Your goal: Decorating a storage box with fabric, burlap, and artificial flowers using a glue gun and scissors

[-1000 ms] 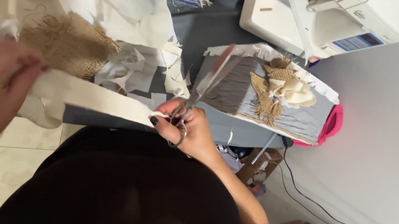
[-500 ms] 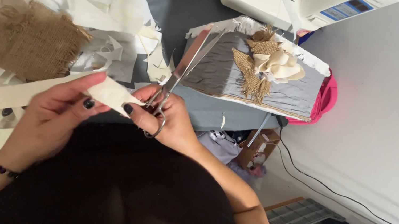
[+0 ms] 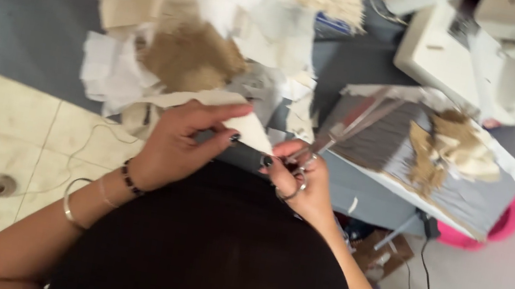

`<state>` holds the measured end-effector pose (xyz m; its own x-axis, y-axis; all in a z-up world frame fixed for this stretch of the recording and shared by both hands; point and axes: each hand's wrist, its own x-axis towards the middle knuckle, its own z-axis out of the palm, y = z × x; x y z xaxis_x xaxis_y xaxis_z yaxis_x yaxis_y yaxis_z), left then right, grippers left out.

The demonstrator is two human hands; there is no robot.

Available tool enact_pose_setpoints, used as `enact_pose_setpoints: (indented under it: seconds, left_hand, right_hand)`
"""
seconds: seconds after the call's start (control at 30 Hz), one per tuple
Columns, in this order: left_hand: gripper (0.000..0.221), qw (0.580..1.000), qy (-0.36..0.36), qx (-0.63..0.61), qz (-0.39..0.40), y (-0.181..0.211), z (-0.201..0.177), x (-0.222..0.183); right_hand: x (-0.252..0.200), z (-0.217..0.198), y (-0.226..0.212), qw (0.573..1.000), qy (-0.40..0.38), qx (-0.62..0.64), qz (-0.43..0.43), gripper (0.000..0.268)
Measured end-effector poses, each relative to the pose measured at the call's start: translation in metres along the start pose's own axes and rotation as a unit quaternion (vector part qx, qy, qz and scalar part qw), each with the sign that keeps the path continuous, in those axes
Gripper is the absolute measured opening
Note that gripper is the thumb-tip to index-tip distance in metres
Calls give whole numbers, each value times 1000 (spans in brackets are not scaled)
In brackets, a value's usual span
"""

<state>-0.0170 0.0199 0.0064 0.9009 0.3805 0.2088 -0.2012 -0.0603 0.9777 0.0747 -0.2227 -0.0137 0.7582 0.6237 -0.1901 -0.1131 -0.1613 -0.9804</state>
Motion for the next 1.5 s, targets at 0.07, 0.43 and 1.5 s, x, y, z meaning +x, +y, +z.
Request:
enact_pose_setpoints:
  seconds: [0.07,0.43,1.5]
  left_hand:
    - [43,1000,9,5,6,3,-4,-1]
    - [61,997,-73,-15,-2,14,-15,0]
    - [91,858,-509,-24,-71,30,-56,73]
  right_hand:
    - [5,1,0,1000,-12,-3,4,20]
    - [21,21,-37,999,-25,-1,-37,35]
    - [46,-34,-128,786,-486,-382,7,55]
